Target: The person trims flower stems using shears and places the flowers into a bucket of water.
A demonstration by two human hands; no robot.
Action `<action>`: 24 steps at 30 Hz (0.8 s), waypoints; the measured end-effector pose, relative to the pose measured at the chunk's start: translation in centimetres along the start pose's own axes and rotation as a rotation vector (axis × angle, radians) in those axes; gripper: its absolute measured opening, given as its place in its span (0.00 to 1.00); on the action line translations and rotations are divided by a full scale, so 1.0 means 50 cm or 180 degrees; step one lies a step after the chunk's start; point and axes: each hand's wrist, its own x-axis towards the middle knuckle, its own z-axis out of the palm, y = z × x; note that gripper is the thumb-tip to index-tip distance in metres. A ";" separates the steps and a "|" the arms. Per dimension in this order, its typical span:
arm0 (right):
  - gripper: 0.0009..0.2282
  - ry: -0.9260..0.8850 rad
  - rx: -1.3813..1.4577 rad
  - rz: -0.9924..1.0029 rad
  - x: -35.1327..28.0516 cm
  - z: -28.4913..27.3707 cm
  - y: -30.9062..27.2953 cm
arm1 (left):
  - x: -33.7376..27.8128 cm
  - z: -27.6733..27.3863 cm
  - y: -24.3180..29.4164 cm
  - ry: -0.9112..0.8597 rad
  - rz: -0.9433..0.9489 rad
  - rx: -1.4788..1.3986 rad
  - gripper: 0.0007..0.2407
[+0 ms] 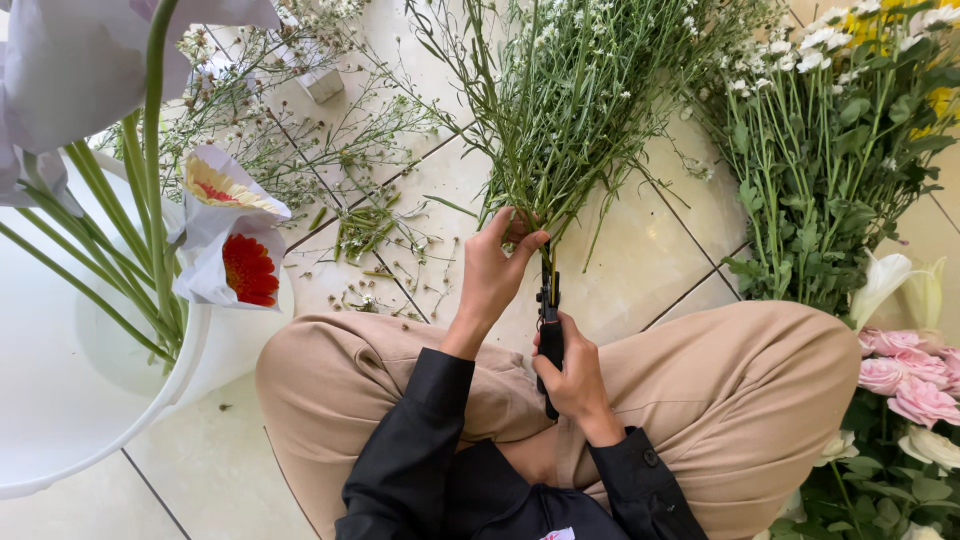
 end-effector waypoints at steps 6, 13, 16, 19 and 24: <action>0.26 -0.0698 0.1478 -0.0246 -0.003 0.007 0.016 | 0.005 -0.008 0.026 0.0075 -0.0079 -0.0042 0.08; 0.30 -0.0981 0.1580 -0.0287 -0.004 0.002 0.041 | 0.006 -0.016 0.001 0.0266 -0.0097 -0.0146 0.07; 0.28 -0.1039 0.1634 -0.0267 -0.002 0.001 0.029 | 0.010 -0.021 -0.002 0.0355 -0.0114 -0.0170 0.07; 0.29 -0.0999 0.1719 -0.0213 -0.002 0.003 0.025 | 0.011 -0.020 0.002 0.0369 -0.0131 -0.0200 0.07; 0.26 -0.0801 0.1260 -0.0323 0.012 0.008 0.081 | 0.007 -0.010 0.023 0.0305 -0.0130 -0.0171 0.09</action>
